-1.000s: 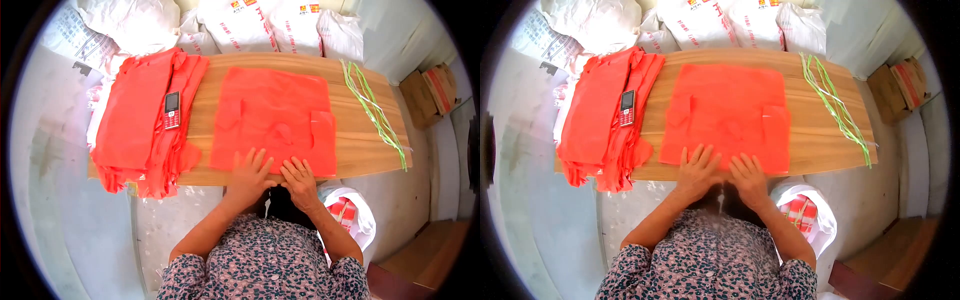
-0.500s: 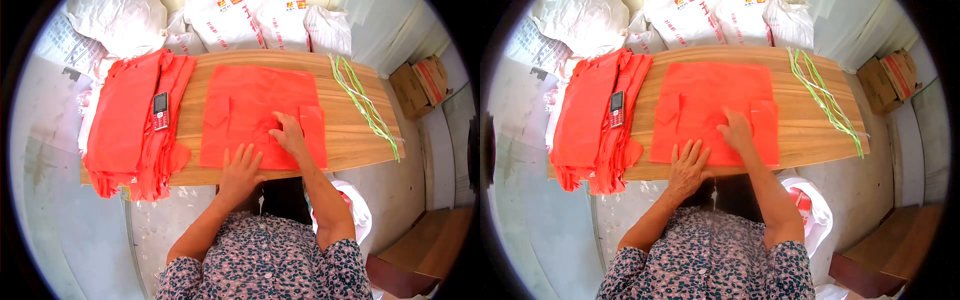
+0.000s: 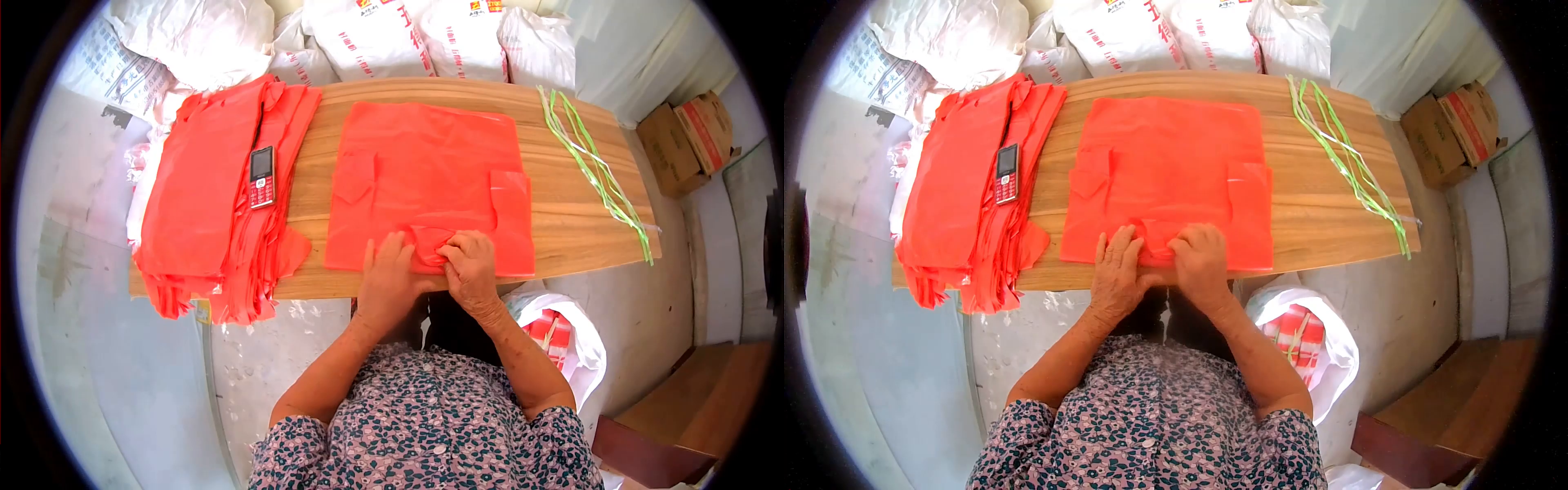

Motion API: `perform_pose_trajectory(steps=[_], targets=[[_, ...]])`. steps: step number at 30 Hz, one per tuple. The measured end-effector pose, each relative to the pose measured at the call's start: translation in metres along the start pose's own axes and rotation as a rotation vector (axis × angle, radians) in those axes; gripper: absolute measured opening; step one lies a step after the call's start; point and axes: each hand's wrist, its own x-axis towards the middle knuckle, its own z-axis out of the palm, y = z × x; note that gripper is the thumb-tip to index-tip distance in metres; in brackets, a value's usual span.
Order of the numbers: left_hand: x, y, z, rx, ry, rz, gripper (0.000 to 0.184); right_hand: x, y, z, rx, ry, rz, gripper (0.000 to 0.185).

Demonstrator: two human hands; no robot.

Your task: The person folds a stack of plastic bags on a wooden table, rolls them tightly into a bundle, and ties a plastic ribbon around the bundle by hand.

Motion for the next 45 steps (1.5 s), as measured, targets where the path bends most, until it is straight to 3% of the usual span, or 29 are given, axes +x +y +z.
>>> perform_pose_trajectory(steps=[3, 8, 11, 16, 18, 21, 27, 33, 45], targets=[[0.005, 0.003, 0.000, -0.008, 0.144, 0.033, 0.060, 0.003, -0.008, -0.008, -0.035, -0.007, -0.029, 0.024], [0.002, 0.000, 0.002, 0.168, -0.007, 0.083, 0.057, -0.003, -0.014, -0.007, 0.020, -0.080, -0.047, 0.024], [0.001, -0.002, 0.002, 0.193, -0.031, 0.089, 0.055, -0.004, 0.000, -0.014, 0.165, -0.156, 0.058, 0.026], [0.003, 0.001, -0.003, 0.204, -0.041, 0.095, 0.055, 0.005, 0.062, -0.024, -0.097, 0.248, 0.047, 0.030], [0.003, 0.001, -0.003, 0.211, -0.033, 0.105, 0.055, 0.017, 0.091, -0.031, -0.110, 0.241, 0.471, 0.039], [0.003, 0.001, -0.003, 0.230, -0.038, 0.103, 0.054, 0.028, 0.138, -0.028, -0.333, 0.290, 0.526, 0.050], [0.001, -0.002, 0.001, 0.255, -0.030, 0.111, 0.054, 0.048, 0.166, -0.029, -0.276, -0.069, 0.461, 0.063], [0.003, 0.001, -0.001, 0.253, -0.042, 0.106, 0.052, 0.054, 0.177, -0.028, -0.222, -0.053, 0.570, 0.068], [0.004, 0.003, -0.002, 0.264, -0.064, 0.097, 0.050, 0.084, 0.178, -0.053, -0.245, -0.459, 0.817, 0.066]])
